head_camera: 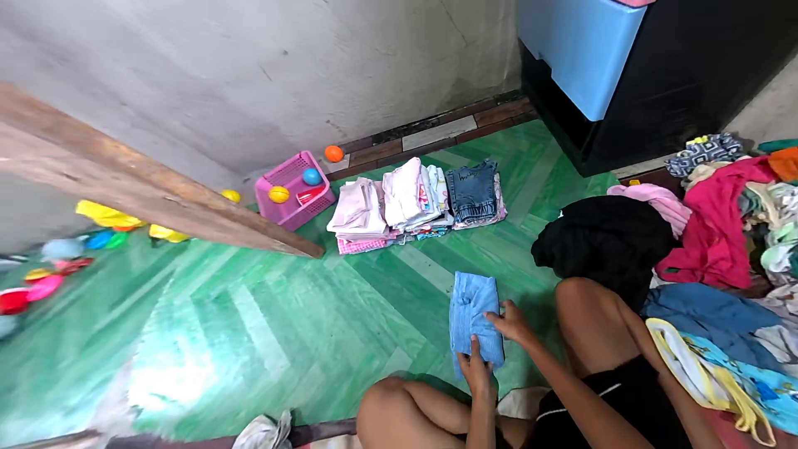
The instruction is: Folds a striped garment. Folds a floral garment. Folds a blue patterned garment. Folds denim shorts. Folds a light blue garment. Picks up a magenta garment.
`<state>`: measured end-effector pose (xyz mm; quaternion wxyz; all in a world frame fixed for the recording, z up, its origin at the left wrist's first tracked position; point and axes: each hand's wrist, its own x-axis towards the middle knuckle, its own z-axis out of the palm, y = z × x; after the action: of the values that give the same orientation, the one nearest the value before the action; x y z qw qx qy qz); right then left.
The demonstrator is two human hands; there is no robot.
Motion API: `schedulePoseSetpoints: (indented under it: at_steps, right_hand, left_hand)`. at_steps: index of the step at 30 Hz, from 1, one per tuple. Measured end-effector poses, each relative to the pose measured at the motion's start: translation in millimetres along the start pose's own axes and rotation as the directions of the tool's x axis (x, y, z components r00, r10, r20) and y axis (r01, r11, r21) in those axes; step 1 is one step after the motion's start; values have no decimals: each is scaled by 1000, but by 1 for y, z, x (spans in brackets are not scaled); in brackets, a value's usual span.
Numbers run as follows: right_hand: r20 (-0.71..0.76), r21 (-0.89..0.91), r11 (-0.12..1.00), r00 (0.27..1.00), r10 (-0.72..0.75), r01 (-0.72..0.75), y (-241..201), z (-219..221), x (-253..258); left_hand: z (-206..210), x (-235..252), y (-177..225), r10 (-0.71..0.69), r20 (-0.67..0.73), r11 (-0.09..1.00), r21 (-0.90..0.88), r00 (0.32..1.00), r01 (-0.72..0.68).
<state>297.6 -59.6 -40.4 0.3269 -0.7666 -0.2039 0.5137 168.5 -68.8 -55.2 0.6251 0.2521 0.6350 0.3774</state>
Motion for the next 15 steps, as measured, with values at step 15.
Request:
schedulePoseSetpoints:
  at_steps: [15]
  right_hand:
    - [140,610,780,988,72,-143,-3,13,-28]
  left_hand:
    - [3,-31,35,-249,312,913,-241,917,330]
